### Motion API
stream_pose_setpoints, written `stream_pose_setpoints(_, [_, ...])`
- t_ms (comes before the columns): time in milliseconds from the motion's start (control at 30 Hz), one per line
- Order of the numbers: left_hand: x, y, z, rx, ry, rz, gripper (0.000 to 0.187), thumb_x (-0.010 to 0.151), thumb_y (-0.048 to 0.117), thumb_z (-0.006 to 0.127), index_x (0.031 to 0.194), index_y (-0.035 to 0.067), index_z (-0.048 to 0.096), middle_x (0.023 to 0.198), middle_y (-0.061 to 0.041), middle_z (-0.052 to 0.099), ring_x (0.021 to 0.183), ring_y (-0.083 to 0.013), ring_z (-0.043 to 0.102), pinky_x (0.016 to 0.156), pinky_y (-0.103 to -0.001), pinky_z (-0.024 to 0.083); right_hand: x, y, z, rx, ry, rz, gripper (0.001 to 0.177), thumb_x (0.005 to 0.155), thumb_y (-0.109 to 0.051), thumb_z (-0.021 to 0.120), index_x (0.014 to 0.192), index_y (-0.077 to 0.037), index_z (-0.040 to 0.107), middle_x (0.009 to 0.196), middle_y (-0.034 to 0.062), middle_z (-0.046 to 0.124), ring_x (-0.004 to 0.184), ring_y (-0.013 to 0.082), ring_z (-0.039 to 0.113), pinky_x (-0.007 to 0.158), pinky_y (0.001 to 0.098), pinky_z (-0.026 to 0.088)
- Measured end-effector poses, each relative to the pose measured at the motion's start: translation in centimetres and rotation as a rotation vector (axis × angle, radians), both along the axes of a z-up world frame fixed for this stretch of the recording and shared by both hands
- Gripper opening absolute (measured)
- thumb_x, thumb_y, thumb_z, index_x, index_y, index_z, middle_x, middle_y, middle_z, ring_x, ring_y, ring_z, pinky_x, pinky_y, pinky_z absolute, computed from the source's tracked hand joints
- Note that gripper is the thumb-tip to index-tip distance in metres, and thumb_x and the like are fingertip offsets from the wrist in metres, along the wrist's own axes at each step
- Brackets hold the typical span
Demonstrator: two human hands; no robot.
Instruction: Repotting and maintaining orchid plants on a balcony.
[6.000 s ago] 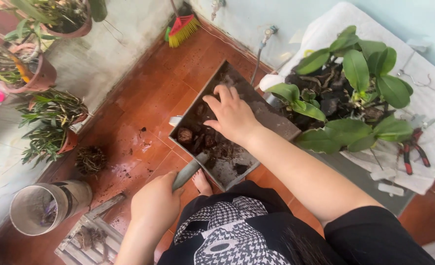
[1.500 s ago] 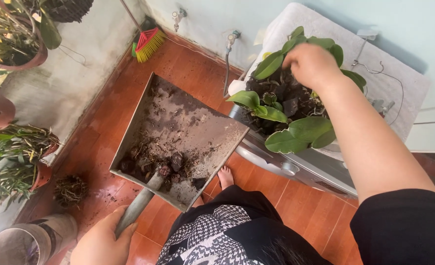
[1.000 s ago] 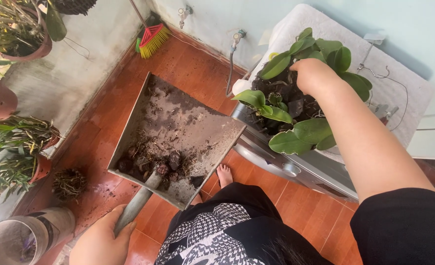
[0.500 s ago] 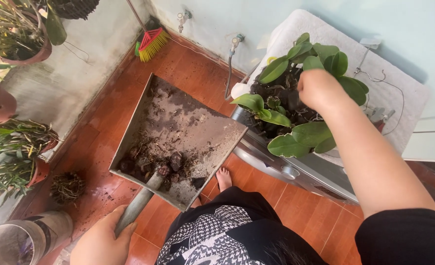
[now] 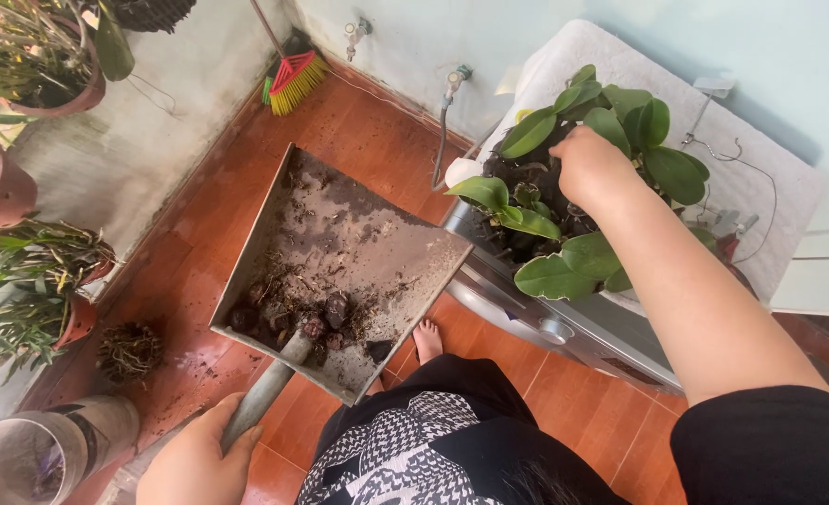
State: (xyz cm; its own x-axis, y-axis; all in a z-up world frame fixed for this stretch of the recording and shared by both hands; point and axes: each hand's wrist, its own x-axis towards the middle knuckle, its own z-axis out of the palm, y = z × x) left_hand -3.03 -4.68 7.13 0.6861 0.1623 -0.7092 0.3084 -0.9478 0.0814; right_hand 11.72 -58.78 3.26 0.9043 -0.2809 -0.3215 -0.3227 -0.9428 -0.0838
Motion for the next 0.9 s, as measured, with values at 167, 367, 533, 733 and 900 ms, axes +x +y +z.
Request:
stream_pose_setpoints(167, [-0.6,1.7,-2.1,-0.024,-0.047,-0.021,0.063,0.086,0.037,0.074,0.145,0.024,0.057,0.130,-0.005,0.072,0.125,-0.0199,0.067,0.107,-0.035,0.051,-0.8,0.0,-1.2,-0.155,0.120,0.048,0.043,0.094,-0.002,0.053,0.135,-0.005,0.066,0.146,0.0239,0.049,0.114,0.0418,0.066,0.092,0.0484,0.057])
stream_pose_setpoints(367, [-0.2,0.4,-0.3,-0.007,-0.012,0.025,0.063,0.086,0.038,0.073,0.146,0.026,0.057,0.128,-0.005,0.074,0.123,-0.0189,0.070,0.108,-0.035,0.053,-0.5,-0.5,-3.4,-0.238,0.167,0.056,0.047,0.091,-0.004,0.056,0.137,0.003,0.060,0.155,0.0362,0.033,0.110,0.0438,0.068,0.083,0.0470,0.061])
stream_pose_setpoints(533, [-0.1,0.5,-0.7,0.028,0.020,-0.004,0.064,0.086,0.041,0.073,0.147,0.028,0.055,0.128,-0.003,0.074,0.123,-0.0179,0.070,0.109,-0.034,0.052,-0.1,-0.4,-3.2,-0.373,0.345,0.156,0.041,0.091,-0.005,0.061,0.130,0.004,0.069,0.156,0.0363,0.035,0.133,0.0421,0.052,0.085,0.0454,0.062])
stream_pose_setpoints(733, [0.1,0.5,-0.7,0.028,0.037,0.005,0.064,0.087,0.041,0.072,0.148,0.028,0.055,0.129,-0.003,0.075,0.123,-0.0170,0.070,0.109,-0.033,0.053,-0.3,0.5,-1.2,-0.277,0.331,-0.006,0.047,0.090,0.002,0.059,0.136,0.010,0.058,0.170,0.0298,0.013,0.110,0.0411,0.072,0.082,0.0434,0.062])
stream_pose_setpoints(900, [0.1,0.5,-0.3,0.017,-0.040,-0.039,0.063,0.086,0.041,0.073,0.145,0.026,0.057,0.129,-0.004,0.073,0.122,-0.0191,0.069,0.106,-0.035,0.053,-0.9,-1.7,-4.9,-0.185,0.082,-0.001,0.048,0.096,0.002,0.052,0.144,0.010,0.054,0.158,0.0296,0.042,0.125,0.0427,0.063,0.095,0.0459,0.058])
